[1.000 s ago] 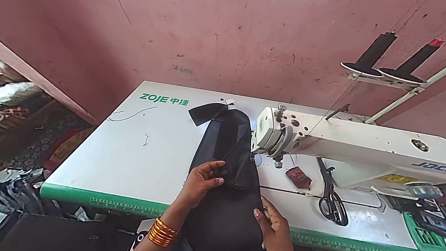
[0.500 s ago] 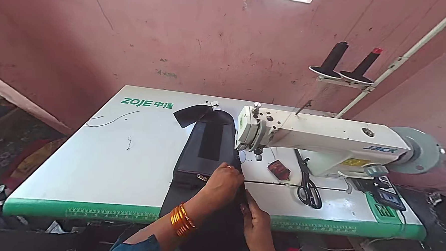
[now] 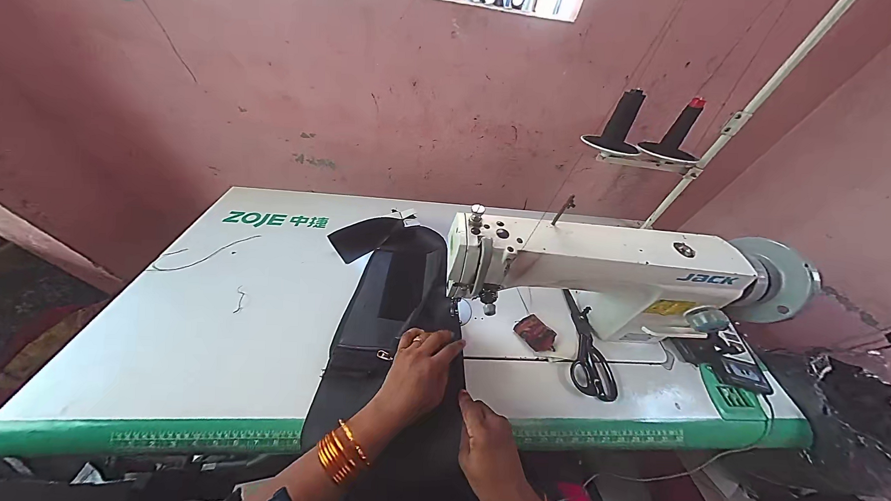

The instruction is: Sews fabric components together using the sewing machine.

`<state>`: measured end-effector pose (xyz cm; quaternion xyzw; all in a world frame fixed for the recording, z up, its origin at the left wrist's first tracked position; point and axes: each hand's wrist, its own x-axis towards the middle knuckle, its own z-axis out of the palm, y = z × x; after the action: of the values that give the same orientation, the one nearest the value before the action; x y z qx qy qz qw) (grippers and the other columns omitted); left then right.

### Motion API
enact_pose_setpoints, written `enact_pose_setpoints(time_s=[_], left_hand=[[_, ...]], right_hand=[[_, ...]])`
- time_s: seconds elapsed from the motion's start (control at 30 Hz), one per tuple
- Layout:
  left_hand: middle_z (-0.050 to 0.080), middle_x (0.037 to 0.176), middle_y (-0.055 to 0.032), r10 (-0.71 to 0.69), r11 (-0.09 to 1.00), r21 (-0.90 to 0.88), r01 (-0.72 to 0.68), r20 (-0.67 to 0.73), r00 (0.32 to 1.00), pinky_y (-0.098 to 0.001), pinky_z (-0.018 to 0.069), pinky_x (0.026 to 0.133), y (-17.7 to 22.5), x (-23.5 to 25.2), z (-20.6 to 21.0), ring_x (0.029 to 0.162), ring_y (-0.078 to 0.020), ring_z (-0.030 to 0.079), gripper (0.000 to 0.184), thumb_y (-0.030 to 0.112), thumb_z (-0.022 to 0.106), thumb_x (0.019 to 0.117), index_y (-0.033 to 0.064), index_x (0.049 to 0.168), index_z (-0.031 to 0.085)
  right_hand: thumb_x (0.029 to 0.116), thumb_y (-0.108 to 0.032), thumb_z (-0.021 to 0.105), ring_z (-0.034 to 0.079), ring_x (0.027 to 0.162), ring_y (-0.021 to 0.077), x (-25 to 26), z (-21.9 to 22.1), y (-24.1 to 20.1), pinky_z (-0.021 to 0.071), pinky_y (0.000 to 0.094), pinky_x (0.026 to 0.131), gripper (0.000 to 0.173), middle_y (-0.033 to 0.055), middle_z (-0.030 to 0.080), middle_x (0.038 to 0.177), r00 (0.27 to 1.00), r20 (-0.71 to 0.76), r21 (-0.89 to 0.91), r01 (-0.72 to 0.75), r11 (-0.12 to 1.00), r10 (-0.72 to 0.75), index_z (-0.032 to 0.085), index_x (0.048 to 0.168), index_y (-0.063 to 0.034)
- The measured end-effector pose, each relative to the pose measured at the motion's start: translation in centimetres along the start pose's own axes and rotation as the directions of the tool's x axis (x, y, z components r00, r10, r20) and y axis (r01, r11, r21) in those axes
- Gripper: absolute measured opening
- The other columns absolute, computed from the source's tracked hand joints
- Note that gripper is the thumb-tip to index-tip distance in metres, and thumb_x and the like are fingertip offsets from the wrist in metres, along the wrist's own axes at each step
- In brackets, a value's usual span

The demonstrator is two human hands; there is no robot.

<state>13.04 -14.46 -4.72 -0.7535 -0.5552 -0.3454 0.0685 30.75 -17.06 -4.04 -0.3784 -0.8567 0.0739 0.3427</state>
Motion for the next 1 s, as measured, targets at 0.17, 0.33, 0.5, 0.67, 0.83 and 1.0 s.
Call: enact_pose_setpoints(time_s=[0.17, 0.33, 0.5, 0.67, 0.83, 1.0], left_hand=[[0.073, 0.128, 0.0055, -0.002, 1.0, 0.027, 0.0, 0.099, 0.995, -0.0708, 0.0331, 0.104, -0.1, 0.1, -0.4, 0.122, -0.0255, 0.066, 0.034, 0.046, 0.054, 0.0991, 0.0252, 0.105, 0.081], [0.078, 0.114, 0.0045, -0.062, 0.994, -0.09, 0.069, 0.086, 0.994, -0.066, 0.0319, 0.109, -1.0, 0.0, -0.9, 0.117, -0.0197, 0.07, 0.023, 0.031, 0.061, 0.0958, 0.0191, 0.096, 0.081], [0.075, 0.113, -0.0023, -0.14, 0.989, -0.025, 0.142, 0.07, 0.988, -0.0654, 0.0351, 0.106, -0.3, 0.3, -0.8, 0.11, -0.026, 0.069, 0.027, 0.036, 0.07, 0.0866, 0.0198, 0.107, 0.077], [0.073, 0.127, 0.0053, -0.077, 0.996, -0.035, 0.083, 0.131, 0.988, -0.0723, 0.0288, 0.107, 0.3, 0.3, -0.6, 0.127, -0.0255, 0.064, 0.03, 0.037, 0.054, 0.1003, 0.0213, 0.101, 0.08], [0.078, 0.111, 0.0026, 0.005, 1.0, -0.006, -0.005, 0.028, 1.0, -0.0733, 0.0329, 0.105, -0.4, -0.3, 0.3, 0.114, -0.0282, 0.07, 0.039, 0.052, 0.056, 0.0958, 0.023, 0.094, 0.082], [0.074, 0.123, -0.0146, 0.088, 0.988, -0.146, -0.054, 0.239, 0.967, -0.0765, 0.0217, 0.112, -0.8, 0.0, -0.8, 0.126, -0.0415, 0.062, 0.037, 0.041, 0.063, 0.1001, 0.0083, 0.109, 0.079]], right_hand=[[0.0807, 0.002, 0.056, 0.069, 0.058, 0.0224, 0.1, 0.3, 0.4, 0.0583, 0.0333, 0.055, 0.026, 0.0134, 0.069, 0.072, 0.999, -0.026, 0.087, -0.021, 0.996, 0.023, 0.074, 0.099, 0.0067], [0.0925, 0.0, 0.054, 0.077, 0.078, 0.0254, 0.2, -0.2, -0.3, 0.0617, 0.0348, 0.073, 0.035, 0.02, 0.076, 0.091, 0.979, -0.006, 0.273, -0.194, 0.942, 0.203, 0.066, 0.122, 0.015], [0.079, 0.004, 0.058, 0.069, 0.055, 0.0244, -0.3, 0.1, -0.2, 0.0585, 0.0347, 0.054, 0.037, 0.0144, 0.069, 0.07, 0.999, -0.006, 0.039, -0.038, 0.999, 0.038, 0.073, 0.112, 0.0104], [0.0837, 0.004, 0.057, 0.07, 0.061, 0.0262, -0.1, -0.7, -0.4, 0.0589, 0.0386, 0.057, 0.025, 0.0147, 0.069, 0.071, 0.992, 0.087, 0.1, -0.103, 0.99, 0.094, 0.073, 0.102, 0.0071], [0.099, -0.002, 0.052, 0.066, 0.064, 0.0241, -0.5, -1.9, -0.8, 0.0559, 0.0382, 0.062, 0.021, 0.0168, 0.068, 0.078, 0.88, 0.324, 0.4, -0.461, 0.792, 0.348, 0.068, 0.109, 0.0078], [0.098, 0.0, 0.058, 0.07, 0.079, 0.03, -1.8, -6.4, 1.6, 0.0565, 0.0444, 0.077, 0.022, 0.0235, 0.071, 0.088, 0.901, 0.34, 0.507, -0.417, 0.755, 0.269, 0.069, 0.111, 0.0133]])
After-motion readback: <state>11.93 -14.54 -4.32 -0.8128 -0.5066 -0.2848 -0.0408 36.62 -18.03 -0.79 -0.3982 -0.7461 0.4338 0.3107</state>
